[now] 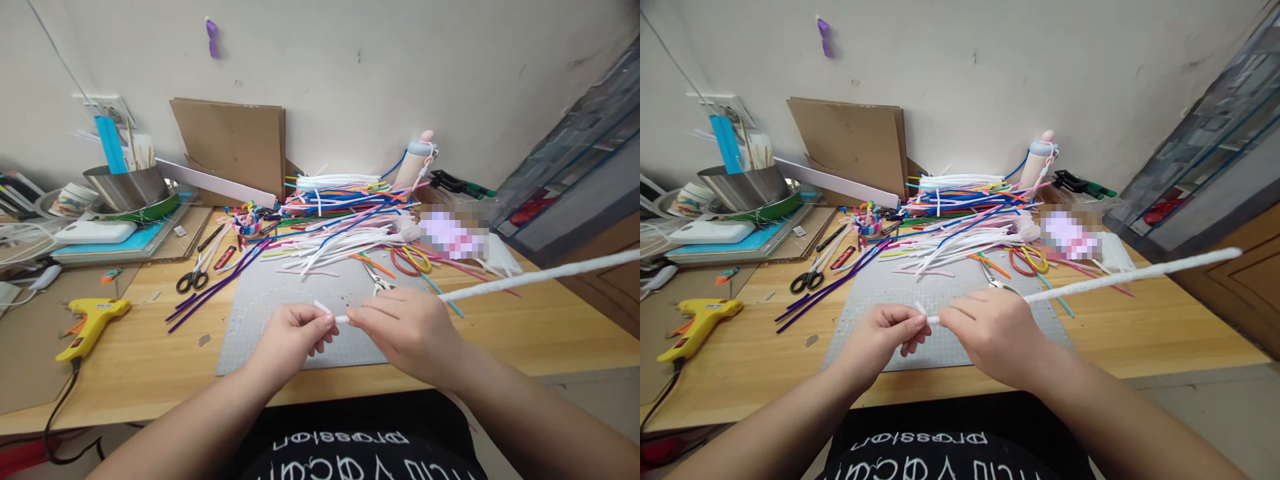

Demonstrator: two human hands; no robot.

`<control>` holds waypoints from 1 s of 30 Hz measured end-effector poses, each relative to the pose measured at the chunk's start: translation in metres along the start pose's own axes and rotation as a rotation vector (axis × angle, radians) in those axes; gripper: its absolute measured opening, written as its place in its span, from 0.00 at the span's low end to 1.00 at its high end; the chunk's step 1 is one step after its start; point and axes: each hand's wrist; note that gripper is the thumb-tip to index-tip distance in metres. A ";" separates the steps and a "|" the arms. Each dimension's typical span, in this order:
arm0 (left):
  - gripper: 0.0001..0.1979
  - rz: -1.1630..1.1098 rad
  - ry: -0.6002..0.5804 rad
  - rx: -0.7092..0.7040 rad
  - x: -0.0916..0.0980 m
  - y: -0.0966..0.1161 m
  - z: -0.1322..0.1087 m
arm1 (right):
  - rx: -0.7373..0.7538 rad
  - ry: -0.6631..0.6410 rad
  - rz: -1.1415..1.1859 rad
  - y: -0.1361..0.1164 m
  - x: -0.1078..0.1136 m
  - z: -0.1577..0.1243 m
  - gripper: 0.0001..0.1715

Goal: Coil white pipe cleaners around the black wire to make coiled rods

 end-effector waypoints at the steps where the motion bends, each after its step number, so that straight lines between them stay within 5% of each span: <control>1: 0.12 -0.091 -0.038 0.052 0.001 0.000 0.000 | 0.036 -0.003 -0.034 0.002 0.000 0.001 0.13; 4: 0.11 -0.388 -0.147 0.199 0.002 -0.003 0.003 | 0.131 0.029 -0.110 0.011 0.003 0.005 0.12; 7: 0.12 -0.505 -0.099 0.176 0.002 -0.006 0.008 | 0.183 0.144 -0.149 0.019 0.004 0.007 0.09; 10: 0.12 -0.465 0.065 0.036 0.002 -0.008 0.013 | 0.124 0.496 -0.047 0.019 -0.002 0.007 0.12; 13: 0.11 -0.439 0.173 -0.032 0.006 -0.008 0.019 | -0.133 0.836 0.447 0.014 -0.019 0.013 0.08; 15: 0.11 -0.376 0.209 -0.067 0.009 -0.007 0.022 | -0.311 0.699 0.974 0.011 -0.032 0.024 0.05; 17: 0.11 -0.253 0.248 -0.109 0.013 -0.007 0.026 | -0.368 0.376 1.446 0.011 -0.042 0.038 0.10; 19: 0.11 -0.086 0.278 -0.139 0.017 -0.008 0.029 | -0.375 0.195 1.719 0.013 -0.048 0.053 0.15; 26: 0.09 0.585 0.451 -0.337 0.032 -0.025 0.031 | -0.361 0.192 1.929 0.024 -0.059 0.074 0.17; 30: 0.07 0.672 0.388 -0.336 0.033 -0.031 0.031 | -0.439 0.205 1.923 0.028 -0.070 0.073 0.16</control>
Point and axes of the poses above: each hand's wrist, its own z-axis towards the middle knuckle, its own x-axis out of the back of the hand, y = z × x, and after that the axes turned 15 degrees about -y, right-handed
